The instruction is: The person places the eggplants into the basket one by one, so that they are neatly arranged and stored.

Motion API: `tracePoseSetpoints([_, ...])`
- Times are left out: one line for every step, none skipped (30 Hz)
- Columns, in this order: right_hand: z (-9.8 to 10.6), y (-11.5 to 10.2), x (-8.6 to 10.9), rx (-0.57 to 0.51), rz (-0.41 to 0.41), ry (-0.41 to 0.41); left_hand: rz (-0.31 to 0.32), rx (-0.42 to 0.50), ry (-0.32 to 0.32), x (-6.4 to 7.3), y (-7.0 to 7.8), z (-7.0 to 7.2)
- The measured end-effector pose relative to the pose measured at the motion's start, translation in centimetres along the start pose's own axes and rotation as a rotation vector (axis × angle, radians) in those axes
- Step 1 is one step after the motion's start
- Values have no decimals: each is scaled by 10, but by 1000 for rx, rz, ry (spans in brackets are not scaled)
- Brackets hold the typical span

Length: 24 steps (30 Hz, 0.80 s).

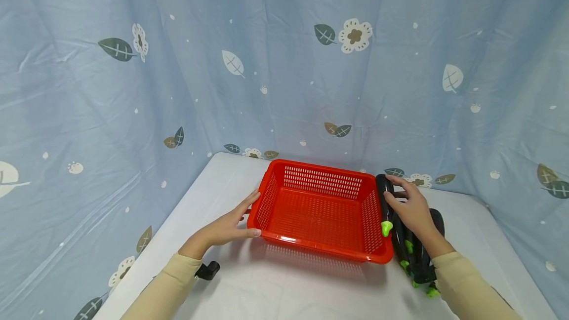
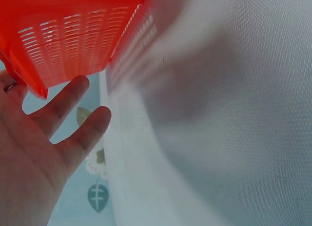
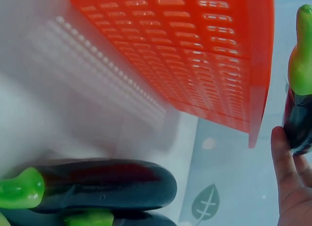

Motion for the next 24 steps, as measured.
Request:
tracePoseSetpoints([-1,0,0,0,0,-3,1,-1,0,0,0,0])
tracePoseSetpoints([-2,-1,-1,-2,0,-5,2,-3,-1,0,-1,0])
tracePoseSetpoints([-3,-1,-1,-5,-1,-8,2,-3,-1,0,-1,0])
tracePoseSetpoints([-3,-1,-1,-9,-1,-12,2,-4,-1,0,-1,0])
tracePoseSetpoints([-4,-2,-2,-11,-2,-15,3,-5,-1,0,-1,0])
tracePoseSetpoints([-5,-2,-2,-13,-4,-20,3,-6,-1,0,-1,0])
tracePoseSetpoints([-6,-2,-3,-13,-5,-23,3,-7,-1,0,-1,0])
tracePoseSetpoints([-6,-2,-3,-15,-6,-27,3,-7,0,0,0,0])
tracePoseSetpoints([-7,-2,-4,-14,-8,-31,3,-7,1,0,0,0])
tracePoseSetpoints([-7,-3,-4,-14,-9,-33,3,-7,2,0,0,0])
tracePoseSetpoints([-8,-3,-5,-15,-11,-36,3,-6,1,0,1,0])
tracePoseSetpoints([-8,-3,-6,-19,-14,-40,2,-6,1,0,1,0])
tracePoseSetpoints([-9,-4,-7,-26,-16,-45,2,-5,1,0,1,1])
tracePoseSetpoints([-9,-5,-7,-33,-19,-50,2,-4,1,0,1,1])
tracePoseSetpoints([-9,-6,-8,-37,-22,-53,1,-2,-1,0,2,1])
tracePoseSetpoints([-9,-7,-8,-41,-24,-56,0,0,-2,0,2,0])
tracePoseSetpoints([-9,-9,-9,-46,-26,-60,0,2,-3,-1,2,0])
tracePoseSetpoints([-9,-10,-9,-49,-28,-62,-1,3,-3,-1,2,0])
tracePoseSetpoints([-9,-12,-10,-49,-30,-64,-1,4,-4,-1,3,0])
tracePoseSetpoints([-9,-13,-10,-47,-29,-65,-1,5,-4,-1,3,0])
tracePoseSetpoints([-9,-15,-11,-45,-30,-64,0,4,-5,-1,3,0])
tracePoseSetpoints([-10,-16,-12,-45,-32,-64,2,2,-6,-1,3,0])
tracePoseSetpoints([-10,-17,-13,-46,-33,-64,5,1,-7,0,2,0])
tracePoseSetpoints([-11,-18,-13,-45,-35,-64,7,0,-8,0,2,0])
Point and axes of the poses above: each hand's wrist, its own x-axis away from the middle knuckle, its own z-axis out of the back of the hand, y = z × x, the point moved 1 cm from there along -x, towards the middle knuckle, and after that the axes turned 2 degrees about x, right-handed, at the moved point
